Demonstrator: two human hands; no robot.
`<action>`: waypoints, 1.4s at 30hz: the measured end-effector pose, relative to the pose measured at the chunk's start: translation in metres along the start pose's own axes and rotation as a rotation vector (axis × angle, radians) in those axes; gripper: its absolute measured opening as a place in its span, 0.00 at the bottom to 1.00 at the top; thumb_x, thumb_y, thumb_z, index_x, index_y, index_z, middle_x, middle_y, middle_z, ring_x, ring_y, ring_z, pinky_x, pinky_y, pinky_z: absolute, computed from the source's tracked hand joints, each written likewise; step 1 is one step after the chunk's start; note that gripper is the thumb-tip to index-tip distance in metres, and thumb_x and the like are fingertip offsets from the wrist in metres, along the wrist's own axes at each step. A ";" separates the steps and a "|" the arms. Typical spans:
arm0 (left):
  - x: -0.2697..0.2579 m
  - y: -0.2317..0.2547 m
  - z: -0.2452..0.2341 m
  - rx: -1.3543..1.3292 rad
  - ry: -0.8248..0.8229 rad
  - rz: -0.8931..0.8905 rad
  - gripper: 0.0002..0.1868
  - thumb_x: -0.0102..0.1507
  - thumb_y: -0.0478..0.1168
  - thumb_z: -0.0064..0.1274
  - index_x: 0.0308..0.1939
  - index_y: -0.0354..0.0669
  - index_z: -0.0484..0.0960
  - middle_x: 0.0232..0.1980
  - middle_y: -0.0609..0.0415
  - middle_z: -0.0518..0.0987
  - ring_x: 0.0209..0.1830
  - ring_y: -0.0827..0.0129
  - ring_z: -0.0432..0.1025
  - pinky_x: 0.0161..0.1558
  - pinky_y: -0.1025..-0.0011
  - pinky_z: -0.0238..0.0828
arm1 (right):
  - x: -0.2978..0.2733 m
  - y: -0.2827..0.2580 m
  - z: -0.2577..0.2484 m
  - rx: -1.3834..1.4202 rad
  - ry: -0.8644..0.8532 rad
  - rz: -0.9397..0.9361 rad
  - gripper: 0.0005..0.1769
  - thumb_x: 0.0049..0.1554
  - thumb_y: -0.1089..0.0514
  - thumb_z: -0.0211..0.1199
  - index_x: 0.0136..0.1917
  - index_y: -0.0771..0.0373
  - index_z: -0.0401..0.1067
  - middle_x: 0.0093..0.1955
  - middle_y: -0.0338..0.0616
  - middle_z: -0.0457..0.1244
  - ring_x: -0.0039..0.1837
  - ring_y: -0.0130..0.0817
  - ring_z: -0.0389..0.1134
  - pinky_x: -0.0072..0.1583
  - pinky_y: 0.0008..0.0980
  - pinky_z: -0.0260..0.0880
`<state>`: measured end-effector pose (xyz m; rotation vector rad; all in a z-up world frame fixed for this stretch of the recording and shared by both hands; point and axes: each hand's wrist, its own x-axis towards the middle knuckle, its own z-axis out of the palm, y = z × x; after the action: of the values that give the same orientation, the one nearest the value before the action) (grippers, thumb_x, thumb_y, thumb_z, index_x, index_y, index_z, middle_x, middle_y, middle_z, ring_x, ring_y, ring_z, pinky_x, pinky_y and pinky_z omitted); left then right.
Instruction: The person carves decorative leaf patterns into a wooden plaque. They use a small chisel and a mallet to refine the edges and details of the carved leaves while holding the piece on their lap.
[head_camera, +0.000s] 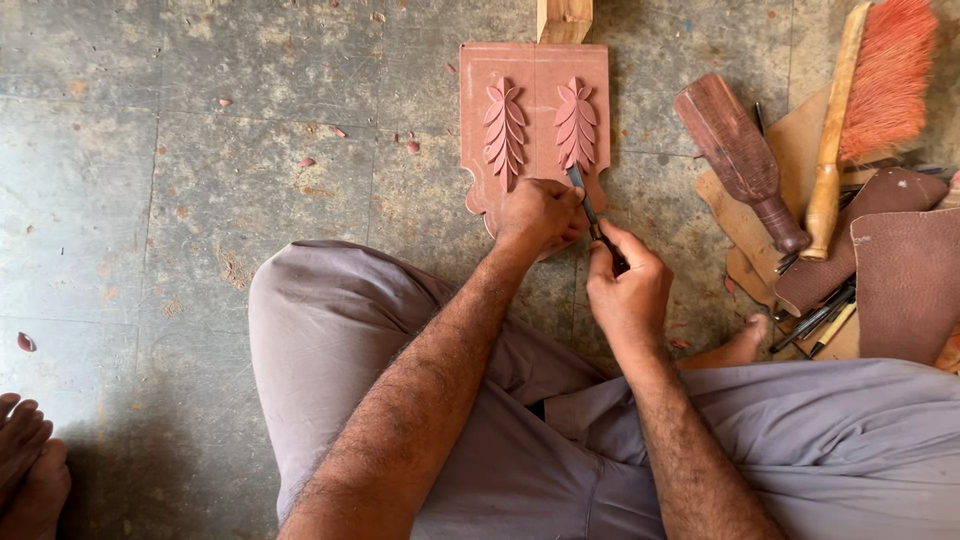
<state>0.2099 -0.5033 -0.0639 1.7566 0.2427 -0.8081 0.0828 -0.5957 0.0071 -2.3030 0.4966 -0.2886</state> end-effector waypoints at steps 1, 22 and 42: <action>-0.001 0.002 0.000 0.000 0.001 0.004 0.12 0.66 0.46 0.58 0.40 0.42 0.87 0.26 0.52 0.83 0.22 0.72 0.76 0.26 0.71 0.76 | 0.003 0.001 -0.001 0.026 0.023 -0.085 0.15 0.60 0.65 0.64 0.61 0.67 0.79 0.48 0.53 0.73 0.45 0.32 0.74 0.48 0.31 0.73; -0.001 0.026 -0.002 0.353 0.013 -0.214 0.47 0.66 0.78 0.43 0.28 0.32 0.80 0.23 0.51 0.78 0.22 0.69 0.74 0.27 0.66 0.75 | 0.129 -0.068 -0.070 -0.325 -0.596 0.212 0.17 0.59 0.60 0.67 0.62 0.58 0.78 0.45 0.45 0.73 0.35 0.29 0.71 0.41 0.35 0.73; -0.044 0.019 -0.002 0.648 0.312 0.472 0.20 0.61 0.34 0.50 0.55 0.59 0.85 0.35 0.50 0.84 0.34 0.64 0.78 0.34 0.60 0.77 | 0.001 -0.004 -0.043 0.172 -0.096 0.237 0.18 0.61 0.63 0.62 0.65 0.62 0.73 0.44 0.46 0.71 0.34 0.25 0.70 0.32 0.25 0.70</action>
<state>0.1883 -0.4976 -0.0210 2.4210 -0.2606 -0.2678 0.0702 -0.6204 0.0401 -2.0572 0.6626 -0.0995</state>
